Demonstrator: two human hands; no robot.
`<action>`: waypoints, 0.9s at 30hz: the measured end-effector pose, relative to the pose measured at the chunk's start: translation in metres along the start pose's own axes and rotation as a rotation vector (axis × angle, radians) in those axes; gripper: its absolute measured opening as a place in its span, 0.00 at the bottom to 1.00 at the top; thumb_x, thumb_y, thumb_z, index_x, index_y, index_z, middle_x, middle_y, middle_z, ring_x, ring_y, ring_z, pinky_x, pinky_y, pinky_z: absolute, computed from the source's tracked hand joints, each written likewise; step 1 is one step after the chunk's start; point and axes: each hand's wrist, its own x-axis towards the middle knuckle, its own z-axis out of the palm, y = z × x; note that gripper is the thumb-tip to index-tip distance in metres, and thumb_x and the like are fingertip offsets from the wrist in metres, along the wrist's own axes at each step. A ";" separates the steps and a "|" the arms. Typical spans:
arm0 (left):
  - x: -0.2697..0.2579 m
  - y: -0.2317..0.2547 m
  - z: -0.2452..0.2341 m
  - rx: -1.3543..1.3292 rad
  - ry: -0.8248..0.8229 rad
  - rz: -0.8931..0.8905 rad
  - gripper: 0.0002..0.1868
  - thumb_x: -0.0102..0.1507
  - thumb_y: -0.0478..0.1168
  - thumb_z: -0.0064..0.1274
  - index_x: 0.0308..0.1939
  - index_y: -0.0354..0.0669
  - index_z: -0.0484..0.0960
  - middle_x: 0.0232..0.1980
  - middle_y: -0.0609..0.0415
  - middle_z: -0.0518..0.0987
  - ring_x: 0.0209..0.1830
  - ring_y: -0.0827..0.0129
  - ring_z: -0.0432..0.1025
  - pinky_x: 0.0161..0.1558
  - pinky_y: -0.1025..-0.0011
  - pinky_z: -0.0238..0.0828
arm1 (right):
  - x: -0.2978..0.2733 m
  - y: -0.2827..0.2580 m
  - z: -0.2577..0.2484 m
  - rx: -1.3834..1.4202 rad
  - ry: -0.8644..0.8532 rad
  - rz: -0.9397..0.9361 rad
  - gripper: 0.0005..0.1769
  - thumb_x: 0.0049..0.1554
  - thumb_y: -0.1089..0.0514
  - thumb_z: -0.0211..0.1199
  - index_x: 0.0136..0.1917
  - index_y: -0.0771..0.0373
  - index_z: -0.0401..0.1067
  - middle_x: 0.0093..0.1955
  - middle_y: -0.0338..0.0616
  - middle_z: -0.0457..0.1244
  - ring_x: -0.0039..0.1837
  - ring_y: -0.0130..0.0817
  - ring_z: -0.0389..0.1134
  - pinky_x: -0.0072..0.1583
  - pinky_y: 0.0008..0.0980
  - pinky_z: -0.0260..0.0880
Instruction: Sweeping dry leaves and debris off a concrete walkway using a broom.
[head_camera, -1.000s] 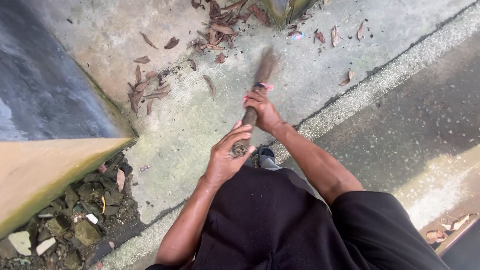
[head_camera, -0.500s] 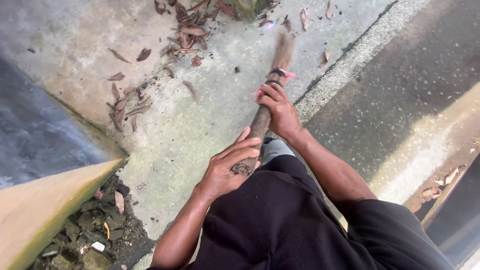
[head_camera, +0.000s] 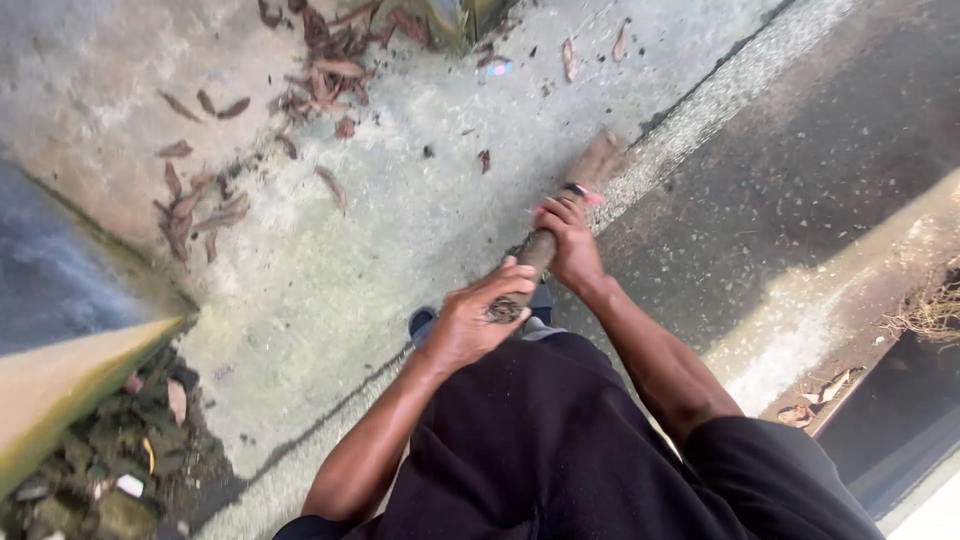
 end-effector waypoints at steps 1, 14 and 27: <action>-0.004 0.011 -0.006 0.013 0.012 -0.018 0.17 0.57 0.31 0.68 0.50 0.43 0.87 0.57 0.47 0.84 0.67 0.48 0.70 0.62 0.50 0.71 | 0.008 -0.009 0.009 0.021 -0.013 -0.002 0.20 0.41 0.72 0.66 0.48 0.59 0.74 0.59 0.56 0.67 0.64 0.62 0.67 0.68 0.56 0.64; -0.057 0.105 -0.039 0.489 0.216 0.016 0.16 0.57 0.28 0.67 0.47 0.33 0.81 0.58 0.36 0.81 0.67 0.36 0.73 0.70 0.54 0.75 | 0.085 -0.107 0.044 0.310 -0.306 -0.320 0.24 0.46 0.68 0.78 0.54 0.57 0.73 0.71 0.58 0.62 0.73 0.66 0.58 0.63 0.60 0.79; 0.042 -0.029 0.050 0.122 0.282 0.069 0.21 0.56 0.29 0.69 0.53 0.45 0.86 0.59 0.48 0.83 0.66 0.45 0.70 0.65 0.47 0.70 | 0.080 0.076 -0.003 0.006 -0.013 -0.187 0.20 0.45 0.70 0.74 0.49 0.57 0.75 0.62 0.51 0.68 0.66 0.61 0.65 0.70 0.52 0.65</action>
